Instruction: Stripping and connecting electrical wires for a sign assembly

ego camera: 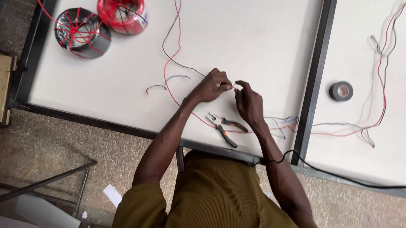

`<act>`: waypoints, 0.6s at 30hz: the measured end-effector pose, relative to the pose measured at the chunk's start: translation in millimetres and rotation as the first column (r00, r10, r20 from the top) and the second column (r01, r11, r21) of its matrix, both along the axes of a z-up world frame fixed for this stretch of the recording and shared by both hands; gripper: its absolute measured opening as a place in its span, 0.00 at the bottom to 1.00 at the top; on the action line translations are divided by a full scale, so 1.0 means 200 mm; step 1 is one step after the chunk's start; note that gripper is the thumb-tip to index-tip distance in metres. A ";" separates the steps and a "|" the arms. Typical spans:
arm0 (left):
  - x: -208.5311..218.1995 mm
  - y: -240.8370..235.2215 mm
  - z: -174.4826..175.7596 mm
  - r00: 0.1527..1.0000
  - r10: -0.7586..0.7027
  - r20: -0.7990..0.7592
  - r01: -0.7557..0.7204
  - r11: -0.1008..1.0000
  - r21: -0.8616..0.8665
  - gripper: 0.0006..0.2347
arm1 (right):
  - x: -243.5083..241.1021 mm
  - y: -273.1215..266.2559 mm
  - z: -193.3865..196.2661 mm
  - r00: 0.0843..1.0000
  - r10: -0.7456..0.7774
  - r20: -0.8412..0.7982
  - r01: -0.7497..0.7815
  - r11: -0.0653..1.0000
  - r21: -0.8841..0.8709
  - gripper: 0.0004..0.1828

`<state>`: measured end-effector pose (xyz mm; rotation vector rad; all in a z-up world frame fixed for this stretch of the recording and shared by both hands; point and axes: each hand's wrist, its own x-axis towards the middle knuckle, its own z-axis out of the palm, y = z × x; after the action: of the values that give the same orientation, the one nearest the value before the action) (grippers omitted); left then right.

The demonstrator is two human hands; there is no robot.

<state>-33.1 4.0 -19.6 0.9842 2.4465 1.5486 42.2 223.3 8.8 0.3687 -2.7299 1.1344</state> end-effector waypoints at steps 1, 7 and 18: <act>0.01 -0.01 0.02 1.000 -0.013 0.010 0.013 1.000 -0.003 0.04 | 0.00 0.00 0.00 1.000 -0.013 0.010 0.013 1.000 -0.003 0.15; 0.03 -0.03 0.08 0.994 -0.040 0.101 0.038 0.999 0.021 0.04 | -0.02 0.01 0.01 0.999 0.001 -0.051 0.009 0.982 0.188 0.14; 0.06 0.03 -0.01 0.987 0.032 -0.160 -0.033 0.999 0.000 0.06 | -0.18 0.10 -0.05 0.640 0.317 0.700 0.155 0.839 -0.522 0.11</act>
<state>-20.3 10.0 -21.8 1.1148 2.5819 1.5310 5.5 243.7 -0.7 -0.1317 -2.7836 2.5063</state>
